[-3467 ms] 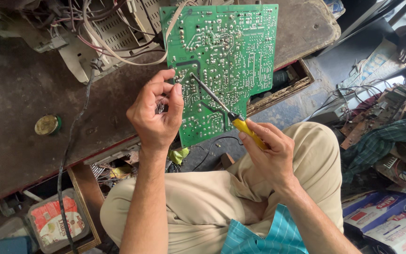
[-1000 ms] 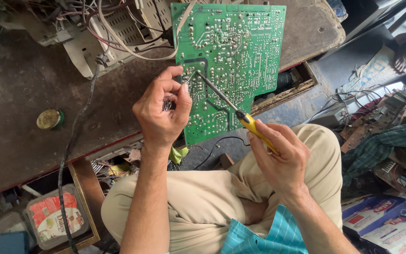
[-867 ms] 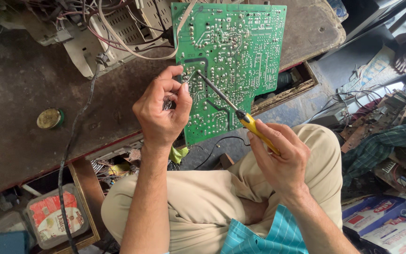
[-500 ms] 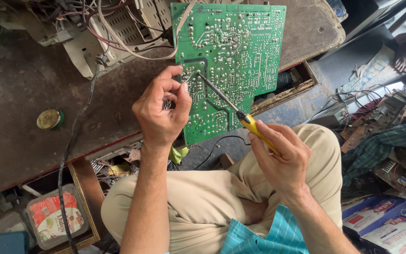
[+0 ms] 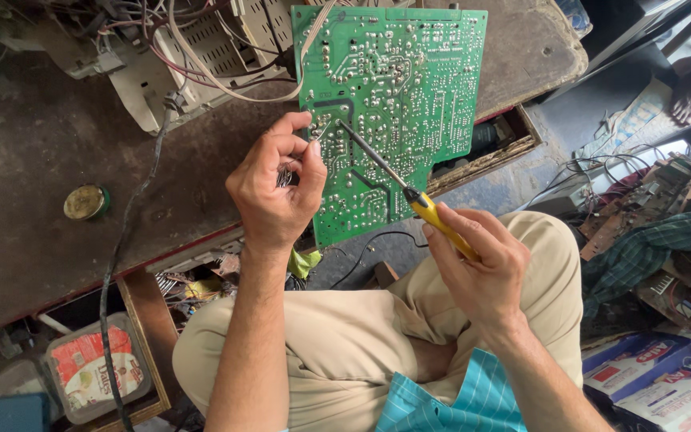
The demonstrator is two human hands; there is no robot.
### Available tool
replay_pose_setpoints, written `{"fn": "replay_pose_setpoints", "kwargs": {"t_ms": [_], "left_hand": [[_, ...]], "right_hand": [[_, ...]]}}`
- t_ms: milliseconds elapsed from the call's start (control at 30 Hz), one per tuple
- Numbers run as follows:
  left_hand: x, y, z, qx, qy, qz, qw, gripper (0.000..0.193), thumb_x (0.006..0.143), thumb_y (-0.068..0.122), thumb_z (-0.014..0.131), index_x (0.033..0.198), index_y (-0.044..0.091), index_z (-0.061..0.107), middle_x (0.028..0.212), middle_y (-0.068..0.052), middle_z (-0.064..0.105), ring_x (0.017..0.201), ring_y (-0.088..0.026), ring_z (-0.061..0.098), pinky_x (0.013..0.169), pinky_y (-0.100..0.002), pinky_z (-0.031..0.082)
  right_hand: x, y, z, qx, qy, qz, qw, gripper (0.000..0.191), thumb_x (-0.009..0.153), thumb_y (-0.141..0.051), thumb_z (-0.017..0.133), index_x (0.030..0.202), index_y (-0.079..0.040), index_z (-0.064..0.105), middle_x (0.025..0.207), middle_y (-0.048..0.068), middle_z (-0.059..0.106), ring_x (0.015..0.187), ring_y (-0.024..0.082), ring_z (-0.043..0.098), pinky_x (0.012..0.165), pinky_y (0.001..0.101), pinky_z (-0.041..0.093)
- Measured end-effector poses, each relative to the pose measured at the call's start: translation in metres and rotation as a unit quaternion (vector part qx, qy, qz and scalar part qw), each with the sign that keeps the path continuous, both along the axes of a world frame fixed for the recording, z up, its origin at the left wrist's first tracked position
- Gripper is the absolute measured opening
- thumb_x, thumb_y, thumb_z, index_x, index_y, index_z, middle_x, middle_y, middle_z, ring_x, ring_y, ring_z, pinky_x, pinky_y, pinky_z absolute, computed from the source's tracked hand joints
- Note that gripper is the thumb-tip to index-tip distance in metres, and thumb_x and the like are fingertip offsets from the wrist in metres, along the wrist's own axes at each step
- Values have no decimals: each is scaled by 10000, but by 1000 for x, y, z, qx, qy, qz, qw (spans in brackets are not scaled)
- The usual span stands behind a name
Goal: The person is soldering a green circuit board using a soldering iron and solder wire. They repeatedly apply solder to various points on the board while seated on the floor in a cluttered workshop.
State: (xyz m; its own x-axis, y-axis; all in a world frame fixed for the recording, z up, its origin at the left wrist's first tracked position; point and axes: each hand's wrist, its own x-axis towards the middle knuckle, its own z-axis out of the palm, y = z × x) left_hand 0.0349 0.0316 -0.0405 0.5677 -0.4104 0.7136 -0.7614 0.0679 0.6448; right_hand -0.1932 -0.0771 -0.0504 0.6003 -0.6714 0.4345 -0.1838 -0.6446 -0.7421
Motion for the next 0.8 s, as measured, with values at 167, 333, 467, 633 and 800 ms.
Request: {"fn": "replay_pose_setpoints", "kwargs": {"t_ms": [167, 333, 467, 633, 800], "left_hand": [[0, 0, 0, 0, 0, -3, 1000, 125, 973, 6, 734, 949, 4, 612, 1134, -143, 754, 805, -130, 728, 625, -241, 593], [0, -1, 1, -2, -6, 0, 1000, 128, 974, 5, 737, 950, 6, 611, 1132, -139, 751, 811, -132, 729, 625, -242, 596], [0, -2, 1, 0, -7, 1, 1000, 125, 971, 4, 737, 958, 3, 613, 1127, -138, 751, 802, -131, 724, 620, -245, 592], [0, -1, 1, 1, -7, -5, 1000, 133, 977, 6, 737, 954, 3, 607, 1136, -143, 745, 809, -135, 721, 613, -245, 583], [0, 0, 1, 5, -8, -14, 1000, 139, 974, 3, 736, 949, -6, 600, 1151, -151, 739, 793, -126, 711, 603, -240, 572]], "right_hand": [[2, -14, -21, 105, -16, 45, 993, 307, 881, -35, 809, 1183, -21, 756, 984, 44, 750, 784, 47, 618, 636, 196, 483], [8, -24, -48, 208, -50, 74, 974, 295, 880, -11, 804, 1172, -12, 762, 957, 24, 731, 754, 24, 587, 614, 185, 446], [8, -32, -56, 179, -39, 89, 979, 307, 877, -2, 808, 1179, -4, 757, 919, 25, 722, 733, 27, 575, 607, 186, 441], [9, -32, -55, 125, -56, 86, 987, 297, 882, 2, 807, 1173, 2, 749, 951, 36, 723, 774, 29, 605, 616, 180, 462], [10, -23, -51, 88, -60, 62, 992, 293, 887, -7, 808, 1172, -3, 739, 999, 42, 733, 783, 30, 620, 611, 178, 470]]}}
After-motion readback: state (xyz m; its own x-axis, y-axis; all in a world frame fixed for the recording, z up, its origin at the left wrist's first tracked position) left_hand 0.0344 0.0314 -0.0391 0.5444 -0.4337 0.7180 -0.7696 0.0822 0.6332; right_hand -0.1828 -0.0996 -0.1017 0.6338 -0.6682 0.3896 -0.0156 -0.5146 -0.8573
